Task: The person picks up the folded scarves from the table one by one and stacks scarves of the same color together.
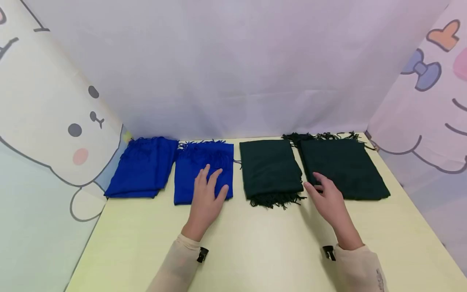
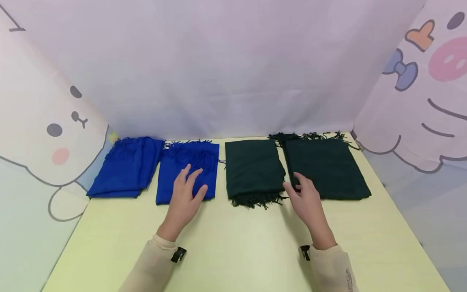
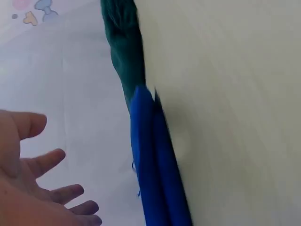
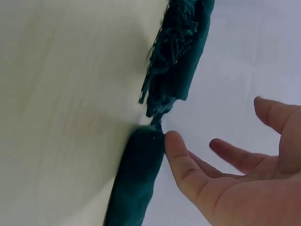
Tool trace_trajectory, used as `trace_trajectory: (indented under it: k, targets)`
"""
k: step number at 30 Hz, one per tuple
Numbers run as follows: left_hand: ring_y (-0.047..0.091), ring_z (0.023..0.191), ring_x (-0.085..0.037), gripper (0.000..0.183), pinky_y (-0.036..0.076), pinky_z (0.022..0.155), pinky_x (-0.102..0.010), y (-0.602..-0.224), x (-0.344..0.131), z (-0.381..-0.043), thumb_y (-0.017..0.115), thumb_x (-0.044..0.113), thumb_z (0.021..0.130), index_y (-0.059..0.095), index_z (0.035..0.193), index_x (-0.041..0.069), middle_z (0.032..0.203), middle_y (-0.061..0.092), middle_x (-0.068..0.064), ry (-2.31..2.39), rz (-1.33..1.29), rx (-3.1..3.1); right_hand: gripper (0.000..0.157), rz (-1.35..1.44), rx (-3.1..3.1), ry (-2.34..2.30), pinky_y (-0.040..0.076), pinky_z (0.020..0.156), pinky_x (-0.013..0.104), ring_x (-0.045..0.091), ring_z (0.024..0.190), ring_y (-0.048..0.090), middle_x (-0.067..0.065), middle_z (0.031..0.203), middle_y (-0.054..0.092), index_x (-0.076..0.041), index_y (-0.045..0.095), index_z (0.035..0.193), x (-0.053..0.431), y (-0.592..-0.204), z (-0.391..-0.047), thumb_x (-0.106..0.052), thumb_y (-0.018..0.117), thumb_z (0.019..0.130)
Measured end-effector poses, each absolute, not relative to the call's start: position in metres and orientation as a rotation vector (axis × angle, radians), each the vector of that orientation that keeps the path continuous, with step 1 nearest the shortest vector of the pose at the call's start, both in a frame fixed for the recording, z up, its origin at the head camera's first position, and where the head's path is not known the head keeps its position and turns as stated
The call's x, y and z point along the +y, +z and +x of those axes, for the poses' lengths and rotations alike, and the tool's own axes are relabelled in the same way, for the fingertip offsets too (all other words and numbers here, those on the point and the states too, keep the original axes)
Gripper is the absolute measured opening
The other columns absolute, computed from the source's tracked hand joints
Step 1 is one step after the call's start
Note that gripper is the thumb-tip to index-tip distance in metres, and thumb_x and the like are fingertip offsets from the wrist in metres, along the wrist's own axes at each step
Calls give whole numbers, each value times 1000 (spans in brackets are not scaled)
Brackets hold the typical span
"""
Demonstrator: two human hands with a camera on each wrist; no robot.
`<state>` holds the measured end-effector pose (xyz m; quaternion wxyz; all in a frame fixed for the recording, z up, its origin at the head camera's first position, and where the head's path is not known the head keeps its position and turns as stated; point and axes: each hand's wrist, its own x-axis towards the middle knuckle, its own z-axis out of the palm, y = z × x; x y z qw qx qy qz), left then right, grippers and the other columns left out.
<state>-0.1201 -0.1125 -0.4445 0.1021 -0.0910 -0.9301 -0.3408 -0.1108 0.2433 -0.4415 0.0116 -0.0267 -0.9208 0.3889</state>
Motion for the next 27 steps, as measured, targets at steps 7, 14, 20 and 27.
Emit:
trace_trajectory:
  k: [7, 14, 20, 27]
  targets:
    - [34, 134, -29, 45, 33, 105, -50, -450, -79, -139, 55, 32, 94, 45, 137, 20, 146, 35, -8, -2008, -55, -2623, 82, -318, -2949, 1389, 45, 87, 48, 30, 103, 61, 17, 121, 58, -4, 40, 140, 241, -438, -125, -68, 38, 88]
    - [25, 139, -31, 56, 32, 106, -49, -456, -53, -149, 53, 20, 93, 30, 144, 15, 152, 19, -18, -2579, 195, -2382, 77, -395, -2930, 1633, 47, 91, 45, 28, 99, 65, 21, 129, 51, -1, 33, 143, 231, -444, -141, -58, 45, 92]
    - [44, 122, -28, 55, 36, 103, -45, -459, -41, -156, 52, 14, 93, 28, 143, 14, 141, 34, -18, -2719, 302, -2173, 67, -402, -2779, 1960, 48, 91, 42, 34, 112, 57, 25, 140, 36, 2, 26, 145, 227, -450, -152, -37, 50, 97]
    - [44, 125, -31, 59, 34, 104, -50, -468, -33, -163, 53, 11, 92, 30, 143, 28, 142, 32, -15, -2902, 292, -2076, 64, -405, -2650, 2182, 51, 88, 39, 30, 100, 64, 23, 142, 30, -4, 23, 147, 227, -461, -156, -28, 55, 96]
